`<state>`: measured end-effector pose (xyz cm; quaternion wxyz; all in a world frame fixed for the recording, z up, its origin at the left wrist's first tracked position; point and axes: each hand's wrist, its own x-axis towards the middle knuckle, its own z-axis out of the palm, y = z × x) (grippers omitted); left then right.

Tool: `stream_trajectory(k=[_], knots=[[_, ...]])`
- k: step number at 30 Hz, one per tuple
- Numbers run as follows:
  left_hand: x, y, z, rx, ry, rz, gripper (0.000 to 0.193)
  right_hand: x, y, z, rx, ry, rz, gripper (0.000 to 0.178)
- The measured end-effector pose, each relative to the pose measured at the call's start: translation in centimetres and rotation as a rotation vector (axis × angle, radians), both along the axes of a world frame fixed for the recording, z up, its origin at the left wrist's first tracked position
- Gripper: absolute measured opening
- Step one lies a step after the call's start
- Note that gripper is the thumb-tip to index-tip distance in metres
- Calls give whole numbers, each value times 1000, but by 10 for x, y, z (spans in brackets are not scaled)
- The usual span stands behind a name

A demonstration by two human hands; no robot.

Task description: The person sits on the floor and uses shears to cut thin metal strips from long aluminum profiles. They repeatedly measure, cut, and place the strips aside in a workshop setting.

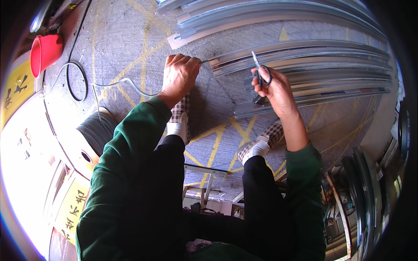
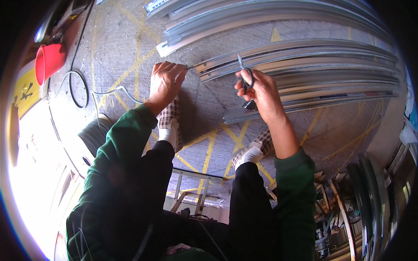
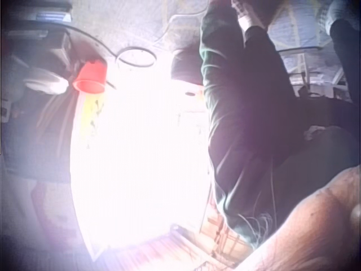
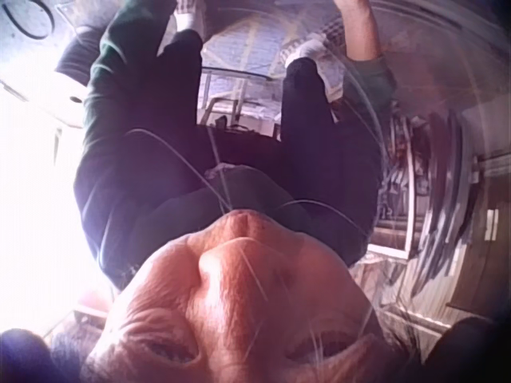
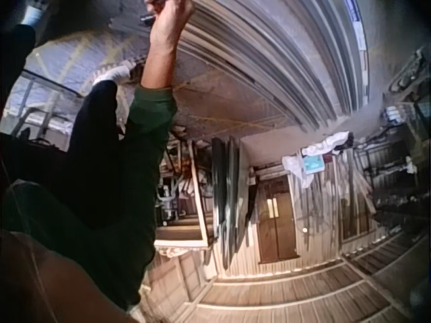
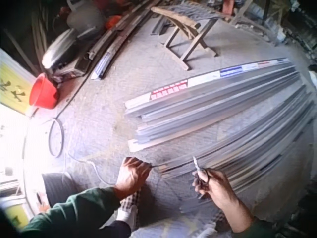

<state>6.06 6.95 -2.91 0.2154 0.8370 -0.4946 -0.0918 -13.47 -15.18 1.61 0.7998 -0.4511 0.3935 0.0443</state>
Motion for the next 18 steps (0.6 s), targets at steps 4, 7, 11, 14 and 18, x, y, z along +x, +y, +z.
stream_trajectory(k=[4,7,11,14,18], knots=[[0,-6,-2,-34,-5,-5,4,9,9,-5,23,46,42,30],[0,-9,-3,-46,-20,-8,4,10,10,-10,27,55,52,30],[0,-10,-4,-44,-24,-12,4,10,10,-13,13,33,44,29],[-1,-10,-4,-47,-14,-11,3,10,10,-14,-15,20,46,27],[-2,-9,-3,-11,-5,-3,6,9,9,-13,-48,20,-3,26]])
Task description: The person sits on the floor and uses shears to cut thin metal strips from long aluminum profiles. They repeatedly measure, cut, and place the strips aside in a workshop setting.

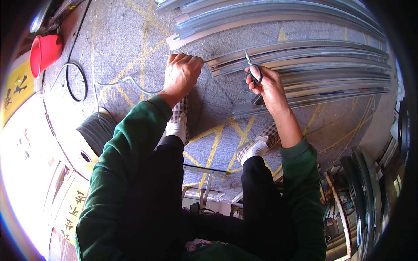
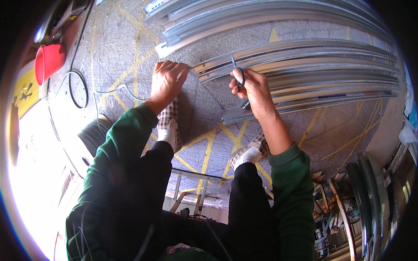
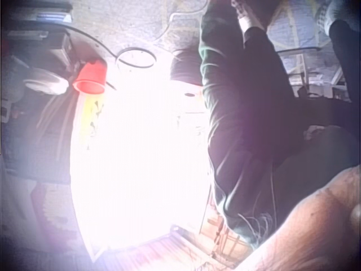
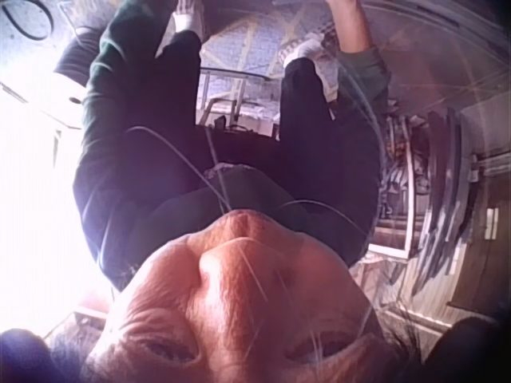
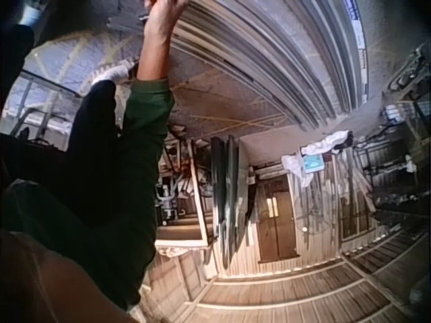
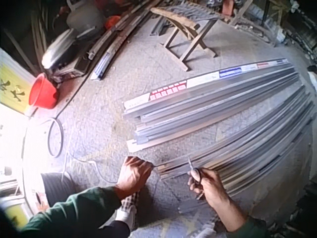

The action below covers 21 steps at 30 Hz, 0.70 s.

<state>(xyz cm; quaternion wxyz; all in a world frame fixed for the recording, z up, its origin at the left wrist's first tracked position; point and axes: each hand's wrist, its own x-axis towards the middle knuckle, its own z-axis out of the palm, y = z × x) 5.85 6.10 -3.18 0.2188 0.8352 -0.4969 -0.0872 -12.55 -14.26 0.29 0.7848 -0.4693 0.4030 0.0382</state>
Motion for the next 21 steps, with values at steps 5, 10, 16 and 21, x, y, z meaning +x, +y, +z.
stream_trajectory(k=[5,10,16,21], knots=[[1,6,-2,21,12,-3,14,-14,-31,-7,-87,20,-150,28],[2,17,-2,85,-11,30,16,-39,-117,-24,-74,-7,-307,35],[3,41,7,98,42,60,14,-71,-239,-63,-125,2,-424,26],[-16,112,28,193,186,200,13,-90,-282,-104,-153,40,-450,29]])
